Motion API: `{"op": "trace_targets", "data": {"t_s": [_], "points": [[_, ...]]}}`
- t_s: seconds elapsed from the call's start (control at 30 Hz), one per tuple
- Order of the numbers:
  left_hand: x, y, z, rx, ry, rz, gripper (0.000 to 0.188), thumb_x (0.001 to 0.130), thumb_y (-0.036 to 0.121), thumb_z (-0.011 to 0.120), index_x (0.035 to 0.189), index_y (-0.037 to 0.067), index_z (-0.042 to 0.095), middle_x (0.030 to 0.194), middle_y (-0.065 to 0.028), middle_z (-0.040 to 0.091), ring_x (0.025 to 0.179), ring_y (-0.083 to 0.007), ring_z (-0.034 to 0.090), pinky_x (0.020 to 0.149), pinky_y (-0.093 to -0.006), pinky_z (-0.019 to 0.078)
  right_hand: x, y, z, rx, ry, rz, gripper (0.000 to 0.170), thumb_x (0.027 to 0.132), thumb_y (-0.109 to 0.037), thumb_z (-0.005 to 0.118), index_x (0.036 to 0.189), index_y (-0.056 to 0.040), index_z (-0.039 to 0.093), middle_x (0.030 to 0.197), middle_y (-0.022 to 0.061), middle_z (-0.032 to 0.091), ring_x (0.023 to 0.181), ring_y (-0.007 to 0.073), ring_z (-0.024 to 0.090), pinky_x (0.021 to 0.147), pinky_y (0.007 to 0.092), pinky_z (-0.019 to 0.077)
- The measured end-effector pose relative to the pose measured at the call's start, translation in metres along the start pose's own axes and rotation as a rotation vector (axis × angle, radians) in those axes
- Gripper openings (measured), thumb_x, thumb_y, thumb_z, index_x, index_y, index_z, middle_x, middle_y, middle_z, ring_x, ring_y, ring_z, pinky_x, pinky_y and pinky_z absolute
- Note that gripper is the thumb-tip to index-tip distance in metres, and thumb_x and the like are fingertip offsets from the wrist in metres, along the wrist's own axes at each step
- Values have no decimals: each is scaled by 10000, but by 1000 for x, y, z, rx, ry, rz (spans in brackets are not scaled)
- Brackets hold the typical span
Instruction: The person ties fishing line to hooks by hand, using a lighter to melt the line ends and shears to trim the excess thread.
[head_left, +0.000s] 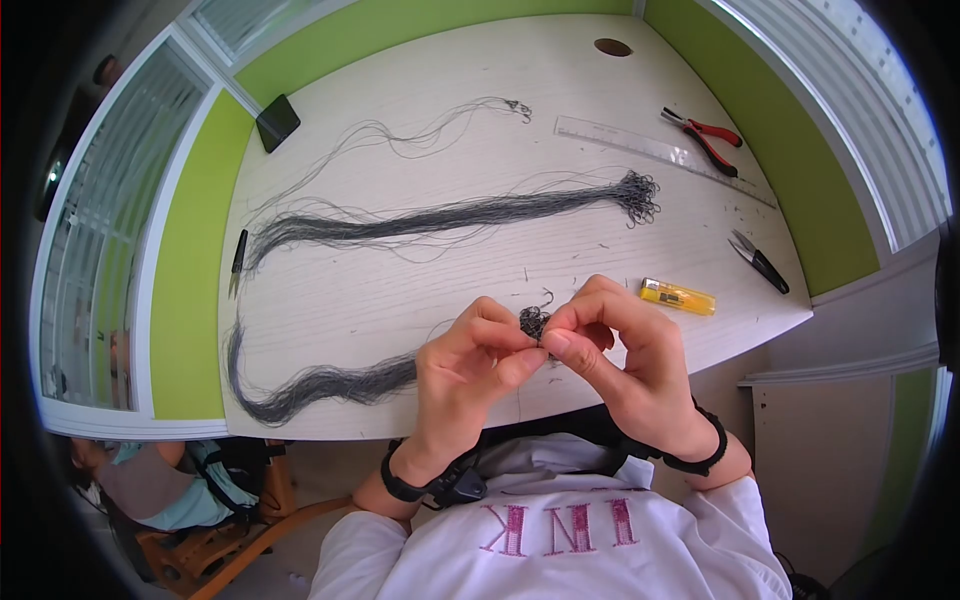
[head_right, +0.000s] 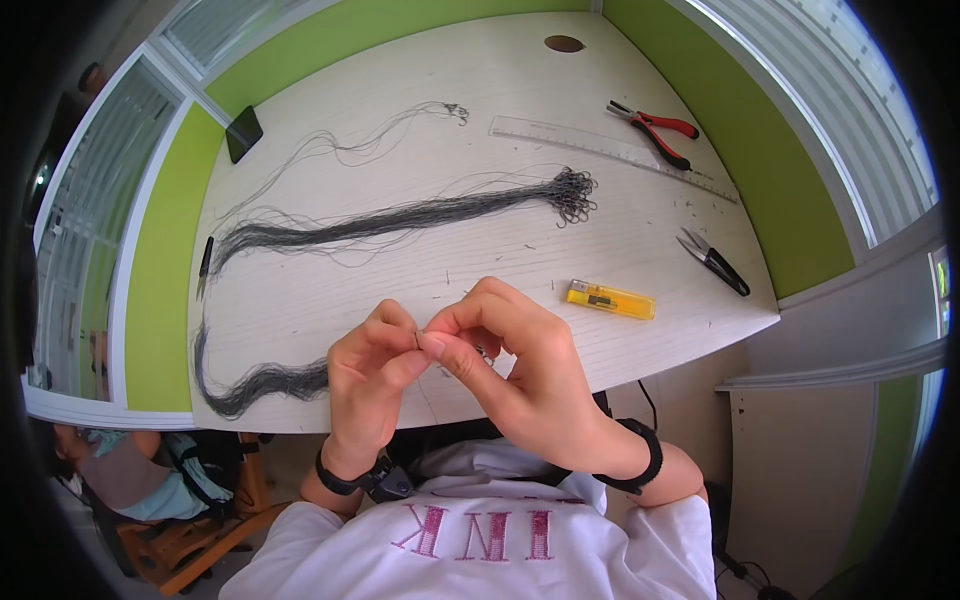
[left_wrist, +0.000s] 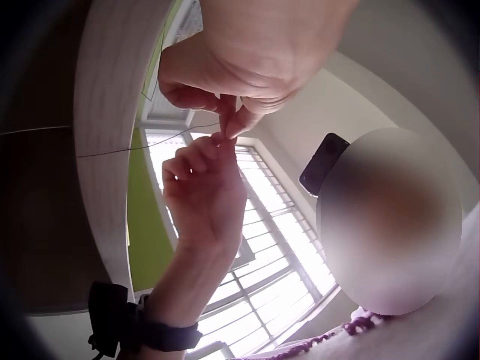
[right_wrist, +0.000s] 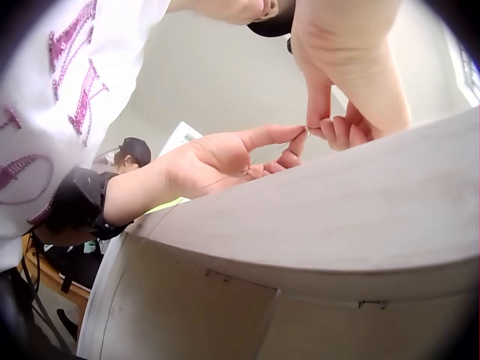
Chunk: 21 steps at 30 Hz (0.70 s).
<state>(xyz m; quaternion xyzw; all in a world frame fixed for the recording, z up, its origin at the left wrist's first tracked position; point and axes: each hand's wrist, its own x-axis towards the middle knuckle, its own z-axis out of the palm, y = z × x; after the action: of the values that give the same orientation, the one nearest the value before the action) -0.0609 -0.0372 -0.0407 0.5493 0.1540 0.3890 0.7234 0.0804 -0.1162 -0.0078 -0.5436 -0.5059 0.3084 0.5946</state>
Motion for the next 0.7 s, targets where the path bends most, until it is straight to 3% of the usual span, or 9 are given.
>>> {"op": "trace_targets", "data": {"t_s": [0.13, 0.3, 0.4, 0.43, 0.53, 0.6, 0.63, 0.7], "points": [[0, 0, 2, 26, 2, 13, 111, 759, -70, 626, 840, 7, 621, 852, -41, 501, 738, -80, 473, 648, -208, 386, -4, -2, -7, -136, -22, -64, 51, 814, -31, 607, 816, 5, 572, 728, 39, 500, 620, 124, 428, 561, 242, 361], [2, 0, 2, -3, 103, 32, 100, 757, -74, 627, 818, 7, 622, 846, -35, 492, 725, -78, 463, 642, -208, 383, -11, 0, -29, -247, 175, -156, 53, 815, 12, 583, 809, 16, 530, 736, 48, 501, 608, 113, 441, 555, 225, 356], [2, -1, 2, -35, 120, 10, 86, 758, -65, 636, 811, 1, 621, 835, -29, 486, 720, -78, 458, 647, -208, 382, -13, 9, -54, -681, 252, -131, 144, 759, -55, 682, 798, 1, 555, 700, 52, 520, 547, 131, 454, 530, 235, 367], [2, -1, 1, -34, 121, 14, 86, 758, -65, 636, 811, 1, 621, 835, -29, 486, 720, -78, 458, 647, -208, 382, -17, 14, -64, -681, 251, -136, 144, 759, -55, 682, 798, 1, 555, 700, 52, 520, 547, 131, 454, 530, 235, 367], [2, 0, 1, -33, 129, 5, 75, 761, -58, 641, 809, -5, 619, 830, -27, 487, 721, -76, 457, 651, -208, 379, -22, 22, -78, -902, 303, -28, 204, 703, -71, 719, 839, -24, 577, 770, 51, 541, 636, 171, 496, 592, 265, 399], [2, 1, 4, -27, 135, -6, 75, 764, -56, 641, 815, -7, 619, 828, -27, 489, 734, -75, 464, 658, -209, 382, -19, 19, -78, -1146, 255, -172, 245, 676, -77, 717, 882, -48, 588, 857, 41, 552, 761, 201, 509, 688, 303, 406], [2, 0, 4, -28, 126, -9, 75, 764, -56, 641, 815, -7, 619, 828, -27, 489, 734, -75, 464, 658, -209, 382, -21, 22, -77, -1130, 248, -120, 262, 670, -97, 708, 900, -62, 588, 915, 48, 547, 837, 230, 496, 749, 335, 392], [1, -1, 3, -1, 127, 9, 94, 760, -72, 638, 827, -10, 616, 837, -32, 495, 745, -78, 479, 664, -212, 396, -22, 32, -79, -1118, 202, -129, 256, 683, -104, 699, 908, -64, 585, 911, 58, 549, 837, 239, 500, 748, 334, 393]]}}
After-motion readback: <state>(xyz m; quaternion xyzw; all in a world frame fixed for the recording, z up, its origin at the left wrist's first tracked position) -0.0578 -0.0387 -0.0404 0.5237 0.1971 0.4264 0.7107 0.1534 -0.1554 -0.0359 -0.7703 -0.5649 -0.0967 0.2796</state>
